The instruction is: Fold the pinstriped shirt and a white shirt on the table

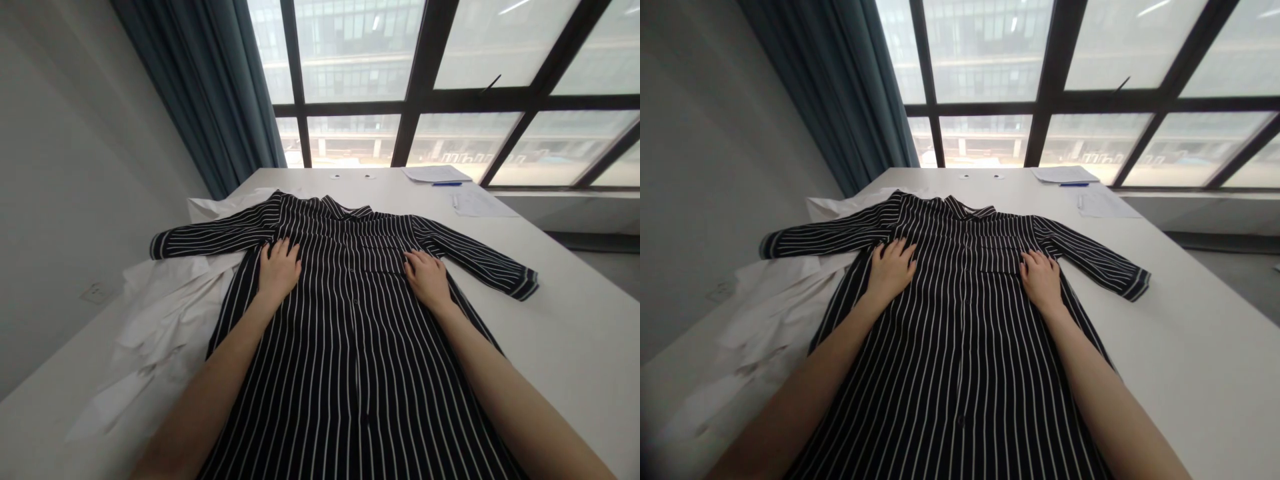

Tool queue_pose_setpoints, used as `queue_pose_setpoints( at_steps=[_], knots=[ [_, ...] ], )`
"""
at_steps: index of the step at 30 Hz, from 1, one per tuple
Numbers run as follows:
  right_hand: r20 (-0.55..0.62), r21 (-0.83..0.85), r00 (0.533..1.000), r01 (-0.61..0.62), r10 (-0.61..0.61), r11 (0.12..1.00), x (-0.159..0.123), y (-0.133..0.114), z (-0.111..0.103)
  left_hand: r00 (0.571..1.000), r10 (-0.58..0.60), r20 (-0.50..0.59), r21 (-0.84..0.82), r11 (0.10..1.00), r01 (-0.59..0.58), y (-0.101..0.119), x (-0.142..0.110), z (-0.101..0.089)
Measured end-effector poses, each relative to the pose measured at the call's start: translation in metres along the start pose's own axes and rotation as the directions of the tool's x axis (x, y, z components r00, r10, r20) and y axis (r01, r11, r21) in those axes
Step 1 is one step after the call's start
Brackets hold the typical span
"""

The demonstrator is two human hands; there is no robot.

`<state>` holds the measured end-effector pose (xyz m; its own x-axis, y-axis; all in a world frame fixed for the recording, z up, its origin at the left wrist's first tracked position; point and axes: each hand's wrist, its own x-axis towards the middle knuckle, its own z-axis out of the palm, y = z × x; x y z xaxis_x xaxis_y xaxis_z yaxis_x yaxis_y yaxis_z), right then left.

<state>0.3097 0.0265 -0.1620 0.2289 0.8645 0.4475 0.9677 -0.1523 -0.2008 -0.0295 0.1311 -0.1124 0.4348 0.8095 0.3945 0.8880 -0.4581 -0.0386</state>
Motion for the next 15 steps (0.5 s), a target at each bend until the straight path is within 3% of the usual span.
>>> queue_pose_setpoints(
  at_steps=[4,8,11,15],
  knots=[
    [-0.007,0.085,0.987,0.16,-0.16,0.983,0.001,-0.008,0.0,0.99,0.138,0.038,-0.17,0.977,-0.129,0.03,-0.004,-0.001],
    [0.083,0.147,0.964,0.24,-0.254,0.96,0.0,-0.012,0.001,0.931,0.327,0.162,-0.285,0.919,-0.273,0.051,-0.014,0.008],
    [0.13,0.155,0.963,0.216,-0.237,0.964,0.0,-0.011,0.003,0.905,0.326,0.272,-0.335,0.914,-0.229,0.053,-0.02,0.016],
    [0.149,0.166,0.965,0.189,-0.214,0.968,0.001,-0.008,0.005,0.9,0.311,0.305,-0.363,0.912,-0.192,0.049,-0.019,0.019]
  ],
)
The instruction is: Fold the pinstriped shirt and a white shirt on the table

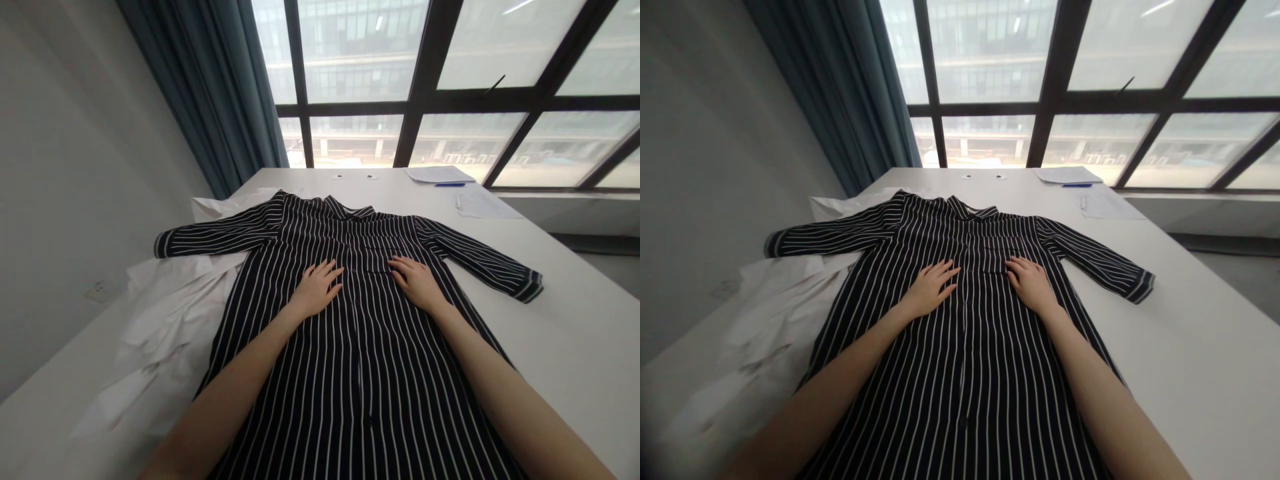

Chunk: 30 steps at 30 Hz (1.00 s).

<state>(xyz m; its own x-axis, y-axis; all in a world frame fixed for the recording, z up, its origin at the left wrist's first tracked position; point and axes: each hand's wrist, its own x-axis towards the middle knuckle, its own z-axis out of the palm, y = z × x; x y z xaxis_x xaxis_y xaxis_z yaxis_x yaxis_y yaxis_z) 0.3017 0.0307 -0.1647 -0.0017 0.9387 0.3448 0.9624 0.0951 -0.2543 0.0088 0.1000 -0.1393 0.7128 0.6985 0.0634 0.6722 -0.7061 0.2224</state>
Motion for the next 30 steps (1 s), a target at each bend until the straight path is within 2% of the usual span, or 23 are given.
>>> queue_pose_setpoints(
  at_steps=[3,8,11,13,16,19,21,22,24,27,30],
  knots=[
    [-0.009,0.027,0.999,-0.038,0.038,0.999,0.0,0.001,0.002,1.0,0.001,0.002,-0.006,1.0,-0.001,-0.001,0.001,-0.002],
    [-0.093,0.132,0.989,-0.101,0.114,0.986,0.0,0.002,0.003,1.0,0.006,0.002,-0.011,1.0,-0.006,-0.001,0.0,-0.001],
    [-0.148,0.163,0.975,-0.14,0.164,0.977,0.005,0.004,-0.008,1.0,0.01,-0.005,-0.001,1.0,-0.01,-0.002,0.0,0.002],
    [-0.193,0.179,0.961,-0.163,0.197,0.97,0.009,0.002,-0.03,1.0,0.029,-0.01,0.023,0.999,-0.029,-0.003,0.0,0.001],
    [-0.302,0.215,0.922,-0.183,0.243,0.959,0.013,-0.011,-0.085,0.999,0.05,-0.011,0.088,0.995,-0.049,-0.008,-0.001,-0.008],
    [-0.369,0.236,0.88,-0.222,0.299,0.946,0.011,-0.025,-0.145,1.0,-0.002,-0.028,0.167,0.986,0.007,-0.018,-0.007,-0.031],
    [-0.367,0.216,0.871,-0.262,0.327,0.94,0.006,-0.022,-0.168,0.997,-0.037,-0.075,0.22,0.974,0.053,-0.028,-0.014,-0.05],
    [-0.338,0.19,0.875,-0.296,0.345,0.936,0.002,-0.016,-0.172,0.992,-0.051,-0.112,0.241,0.967,0.077,-0.034,-0.018,-0.059],
    [-0.226,0.11,0.89,-0.38,0.395,0.919,-0.007,0.007,-0.164,0.974,-0.095,-0.207,0.256,0.955,0.148,-0.05,-0.029,-0.072],
    [-0.008,0.018,0.893,-0.451,0.451,0.893,-0.025,0.05,-0.126,0.899,-0.216,-0.381,0.214,0.925,0.313,-0.08,-0.048,-0.077],
    [0.019,-0.014,0.897,-0.441,0.441,0.897,-0.044,0.082,-0.086,0.806,-0.321,-0.498,0.114,0.897,0.428,-0.108,-0.065,-0.069]
  ],
)
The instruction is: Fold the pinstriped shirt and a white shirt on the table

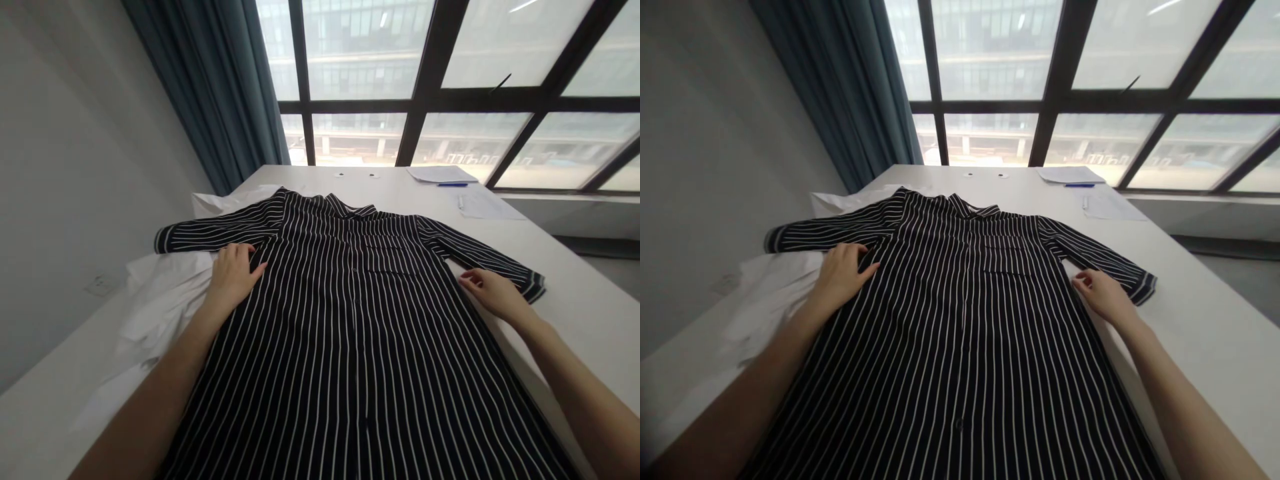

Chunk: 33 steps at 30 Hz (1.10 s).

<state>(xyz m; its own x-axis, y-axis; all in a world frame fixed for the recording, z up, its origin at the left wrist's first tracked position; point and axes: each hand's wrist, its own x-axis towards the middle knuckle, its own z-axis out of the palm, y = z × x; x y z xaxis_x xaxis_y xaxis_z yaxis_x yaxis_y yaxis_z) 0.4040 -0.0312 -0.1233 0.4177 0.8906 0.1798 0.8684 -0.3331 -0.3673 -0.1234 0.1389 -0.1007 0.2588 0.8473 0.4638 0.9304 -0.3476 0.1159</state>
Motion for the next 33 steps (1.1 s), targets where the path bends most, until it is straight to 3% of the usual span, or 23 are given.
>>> queue_pose_setpoints(
  at_steps=[4,11,16,22,25,30,33],
  knots=[
    [-0.087,0.09,0.994,0.076,-0.069,0.993,-0.01,0.014,0.027,0.995,-0.105,-0.002,-0.267,0.959,0.1,-0.019,-0.011,0.014],
    [-0.125,0.146,0.986,0.129,-0.111,0.981,-0.018,0.006,0.029,0.957,-0.287,0.05,-0.574,0.776,0.263,-0.015,-0.016,0.019],
    [-0.091,0.157,0.988,0.14,-0.127,0.978,-0.021,0.0,0.027,0.934,-0.34,0.113,-0.655,0.681,0.327,-0.019,-0.015,0.014],
    [-0.116,0.273,0.991,-0.026,0.059,0.962,-0.026,-0.002,0.024,0.903,-0.394,0.172,-0.761,0.528,0.376,-0.027,-0.014,0.014],
    [-0.13,0.316,0.99,-0.015,0.059,0.949,-0.026,-0.001,0.025,0.886,-0.423,0.189,-0.799,0.458,0.39,-0.025,-0.015,0.015],
    [-0.063,0.416,0.998,0.04,-0.016,0.909,-0.025,0.001,0.028,0.918,-0.343,0.2,-0.82,0.454,0.348,-0.022,-0.016,0.015],
    [-0.049,0.43,0.999,0.016,0.006,0.903,-0.025,0.005,0.029,0.916,-0.327,0.23,-0.833,0.421,0.359,-0.022,-0.016,0.013]
  ],
)
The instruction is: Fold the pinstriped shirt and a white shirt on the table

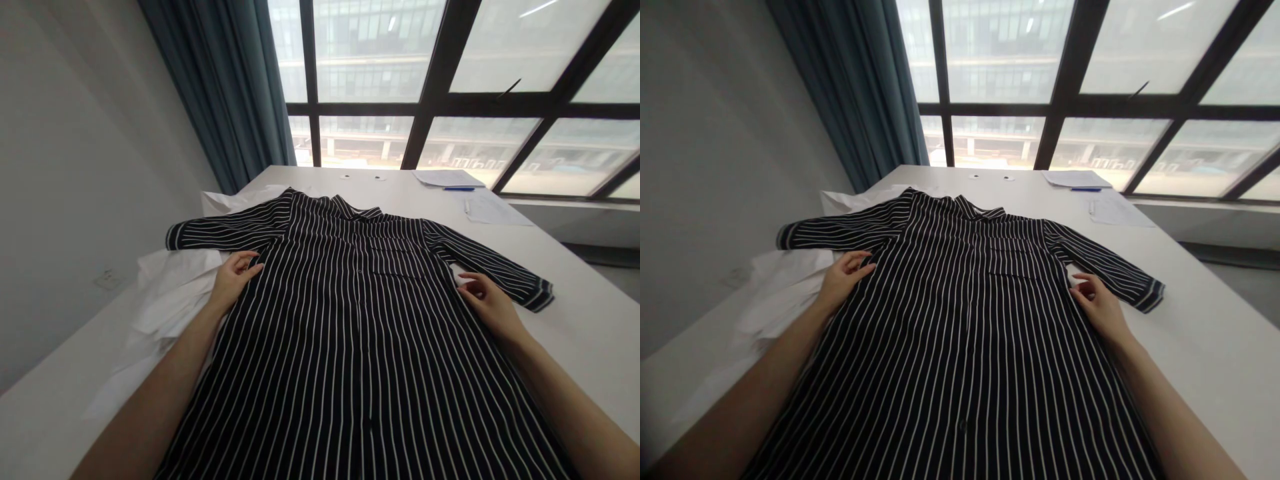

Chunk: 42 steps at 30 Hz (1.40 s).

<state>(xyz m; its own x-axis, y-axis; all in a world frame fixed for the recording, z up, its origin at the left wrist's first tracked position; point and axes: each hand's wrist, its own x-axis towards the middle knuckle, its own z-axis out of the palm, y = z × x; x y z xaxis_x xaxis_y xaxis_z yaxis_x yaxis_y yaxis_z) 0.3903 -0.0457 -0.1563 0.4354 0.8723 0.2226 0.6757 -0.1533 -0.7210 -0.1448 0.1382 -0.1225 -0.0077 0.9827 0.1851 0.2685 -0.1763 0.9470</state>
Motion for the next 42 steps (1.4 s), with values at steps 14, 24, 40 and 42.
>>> queue_pose_setpoints(
  at_steps=[14,24,40,42],
  knots=[
    [0.068,0.153,0.989,-0.138,0.128,0.979,0.003,-0.007,-0.013,0.993,-0.078,-0.086,-0.044,0.996,0.075,0.002,-0.001,-0.002],
    [-0.072,0.105,0.991,-0.102,0.11,0.989,-0.002,-0.015,-0.006,0.989,-0.093,-0.118,-0.031,0.995,0.09,0.007,-0.003,-0.001],
    [-0.153,-0.005,0.987,-0.044,0.043,0.999,-0.002,0.0,-0.007,0.962,0.203,-0.182,0.341,0.931,-0.132,0.003,0.0,-0.006],
    [-0.146,0.003,0.988,-0.051,0.051,0.999,-0.003,-0.001,-0.006,0.971,0.181,-0.158,0.39,0.914,-0.107,0.008,0.002,-0.009]
  ],
)
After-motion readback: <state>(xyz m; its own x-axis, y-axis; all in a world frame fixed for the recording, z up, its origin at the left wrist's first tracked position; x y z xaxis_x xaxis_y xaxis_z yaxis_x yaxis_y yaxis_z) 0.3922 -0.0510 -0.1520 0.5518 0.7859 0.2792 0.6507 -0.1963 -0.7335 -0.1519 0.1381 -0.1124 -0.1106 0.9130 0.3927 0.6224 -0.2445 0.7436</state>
